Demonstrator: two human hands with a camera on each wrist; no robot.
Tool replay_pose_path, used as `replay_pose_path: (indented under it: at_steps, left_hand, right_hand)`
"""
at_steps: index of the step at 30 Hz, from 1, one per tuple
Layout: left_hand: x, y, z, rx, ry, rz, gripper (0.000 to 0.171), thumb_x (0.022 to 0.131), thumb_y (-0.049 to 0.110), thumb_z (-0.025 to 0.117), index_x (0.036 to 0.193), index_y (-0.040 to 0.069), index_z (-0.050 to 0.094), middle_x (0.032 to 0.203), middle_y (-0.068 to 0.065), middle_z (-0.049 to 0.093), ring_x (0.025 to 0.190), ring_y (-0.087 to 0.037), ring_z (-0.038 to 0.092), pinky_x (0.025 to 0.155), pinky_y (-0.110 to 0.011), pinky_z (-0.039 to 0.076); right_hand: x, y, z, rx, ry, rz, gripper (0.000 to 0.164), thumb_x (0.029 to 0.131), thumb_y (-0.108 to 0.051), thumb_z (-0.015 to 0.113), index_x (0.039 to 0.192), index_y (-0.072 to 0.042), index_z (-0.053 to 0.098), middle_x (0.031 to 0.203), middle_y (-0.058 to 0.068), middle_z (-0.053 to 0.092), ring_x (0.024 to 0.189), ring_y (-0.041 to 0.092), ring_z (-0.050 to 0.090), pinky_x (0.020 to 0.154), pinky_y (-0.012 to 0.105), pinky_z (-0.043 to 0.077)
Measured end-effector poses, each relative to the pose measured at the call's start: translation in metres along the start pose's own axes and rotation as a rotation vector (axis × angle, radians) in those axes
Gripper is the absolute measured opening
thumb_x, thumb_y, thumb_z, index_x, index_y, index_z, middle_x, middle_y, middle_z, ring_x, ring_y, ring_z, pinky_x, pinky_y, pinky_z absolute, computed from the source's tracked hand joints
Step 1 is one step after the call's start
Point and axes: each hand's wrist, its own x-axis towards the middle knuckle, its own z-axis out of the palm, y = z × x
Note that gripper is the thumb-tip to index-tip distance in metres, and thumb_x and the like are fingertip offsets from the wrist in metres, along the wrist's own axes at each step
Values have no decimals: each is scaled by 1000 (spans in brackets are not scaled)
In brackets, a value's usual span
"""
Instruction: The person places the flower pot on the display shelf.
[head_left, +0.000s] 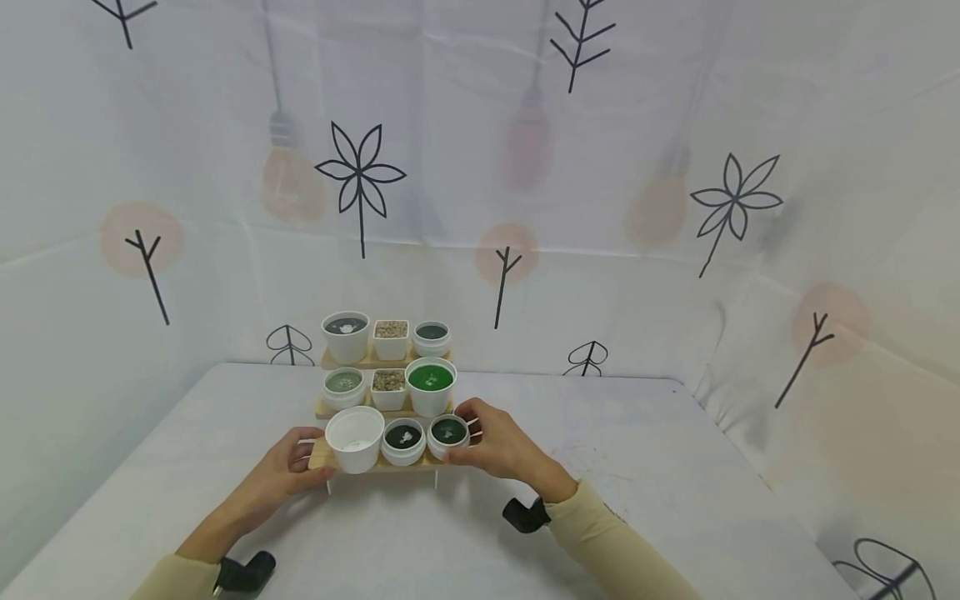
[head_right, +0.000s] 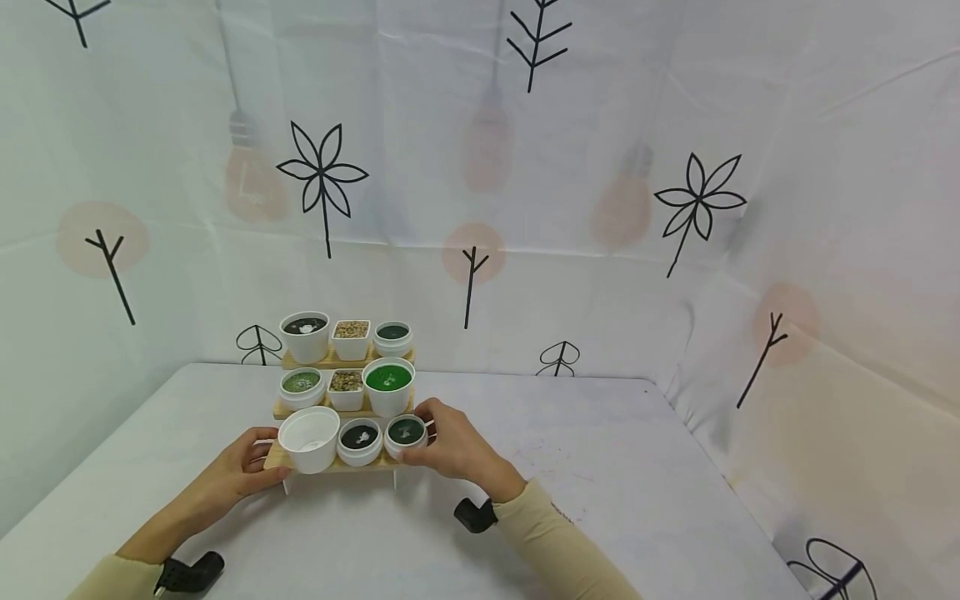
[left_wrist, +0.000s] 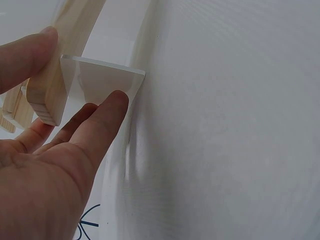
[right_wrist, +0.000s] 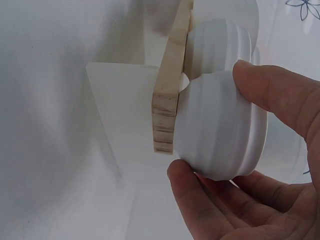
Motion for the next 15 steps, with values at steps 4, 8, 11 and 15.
replay_pose_path:
  at_steps: [4,8,11,15]
  left_hand:
    - [1,-1,-1,3,5,-2,71,83,19,75,135,0,30,138,-30,43,124,-40,49,93,-40,51]
    - [1,-2,-1,7,7,2,72,82,20,75,135,0,30,138,-30,42,124,-40,49,93,-40,51]
    - [2,-2,-1,2,10,3,72,82,20,75,135,1,30,138,-30,43,124,-40,49,93,-40,51]
    - [2,-3,-1,-4,7,6,71,83,19,75,135,1,30,139,-30,42,125,-40,48,94,-40,51]
  right_hand:
    - [1,0,1,9,-1,7,56,76,-29,80,119,-7,52,109,4,59,99,24,59,84,37,54]
    - [1,0,2,7,0,16,57,76,-30,81,119,-8,52,109,3,59,99,22,59,83,34,54]
    - [1,0,3,10,0,17,57,76,-30,81,120,-8,52,110,3,59,99,22,59,85,36,54]
    - [1,0,3,22,-2,9,58,76,-30,81,120,-7,52,111,4,59,100,23,58,87,42,53]
